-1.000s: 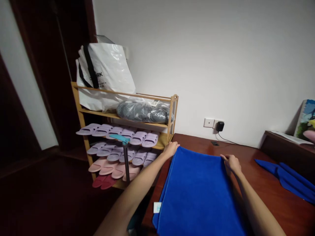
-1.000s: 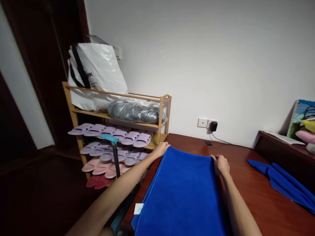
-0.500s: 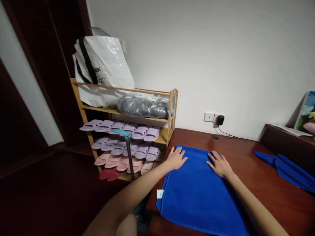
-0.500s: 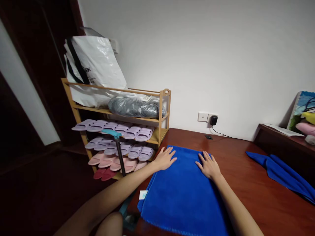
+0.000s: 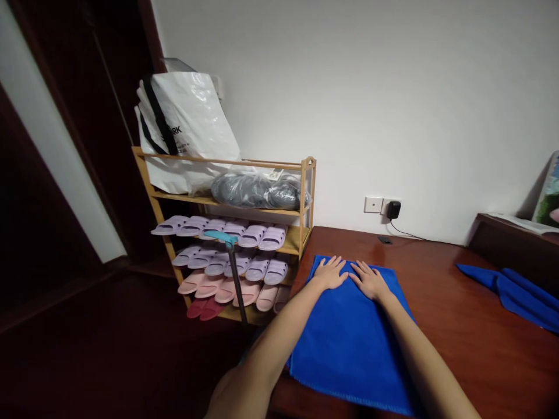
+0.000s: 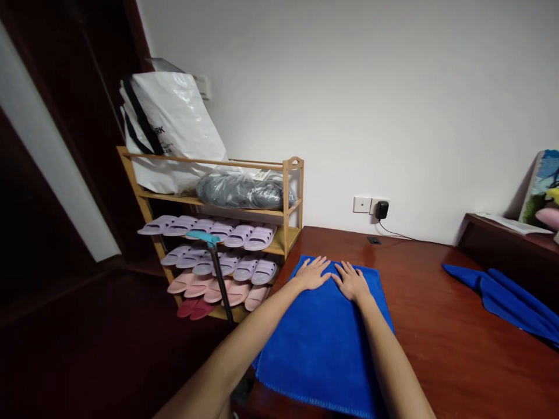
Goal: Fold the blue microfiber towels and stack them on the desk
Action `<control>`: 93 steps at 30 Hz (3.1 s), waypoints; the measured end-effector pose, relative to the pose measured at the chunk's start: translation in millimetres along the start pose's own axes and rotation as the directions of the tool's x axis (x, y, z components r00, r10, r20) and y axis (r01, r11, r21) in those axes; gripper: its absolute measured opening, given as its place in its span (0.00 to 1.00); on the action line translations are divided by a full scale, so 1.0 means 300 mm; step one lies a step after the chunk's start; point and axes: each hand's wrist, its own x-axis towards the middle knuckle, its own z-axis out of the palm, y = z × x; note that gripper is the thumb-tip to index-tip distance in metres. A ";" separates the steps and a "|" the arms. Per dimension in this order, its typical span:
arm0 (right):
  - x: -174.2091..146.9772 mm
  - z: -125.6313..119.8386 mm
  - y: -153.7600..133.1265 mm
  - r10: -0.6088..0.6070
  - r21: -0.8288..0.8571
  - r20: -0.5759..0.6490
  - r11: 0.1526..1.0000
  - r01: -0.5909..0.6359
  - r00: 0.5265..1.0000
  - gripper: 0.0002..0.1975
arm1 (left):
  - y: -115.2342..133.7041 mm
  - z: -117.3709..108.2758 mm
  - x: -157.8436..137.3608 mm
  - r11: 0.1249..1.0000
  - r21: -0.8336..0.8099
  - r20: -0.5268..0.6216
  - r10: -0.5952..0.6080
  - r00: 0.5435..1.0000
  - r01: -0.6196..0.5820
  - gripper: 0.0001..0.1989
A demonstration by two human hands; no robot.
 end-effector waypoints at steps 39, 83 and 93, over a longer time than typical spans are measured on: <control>-0.479 -0.079 -0.048 0.023 0.011 -0.112 1.000 -0.022 0.993 0.34 | 0.046 -0.146 -0.716 0.965 -0.099 0.016 0.245 0.969 -0.242 0.26; -0.637 -0.083 -0.108 0.012 0.134 0.038 0.991 -0.017 0.999 0.32 | -0.004 -0.099 -0.610 0.986 -0.052 -0.030 0.158 0.987 -0.159 0.29; -0.357 -0.049 -0.015 -0.051 0.069 0.067 0.997 0.046 0.996 0.35 | -0.135 -0.082 -0.354 0.995 -0.064 0.094 0.084 0.992 -0.078 0.31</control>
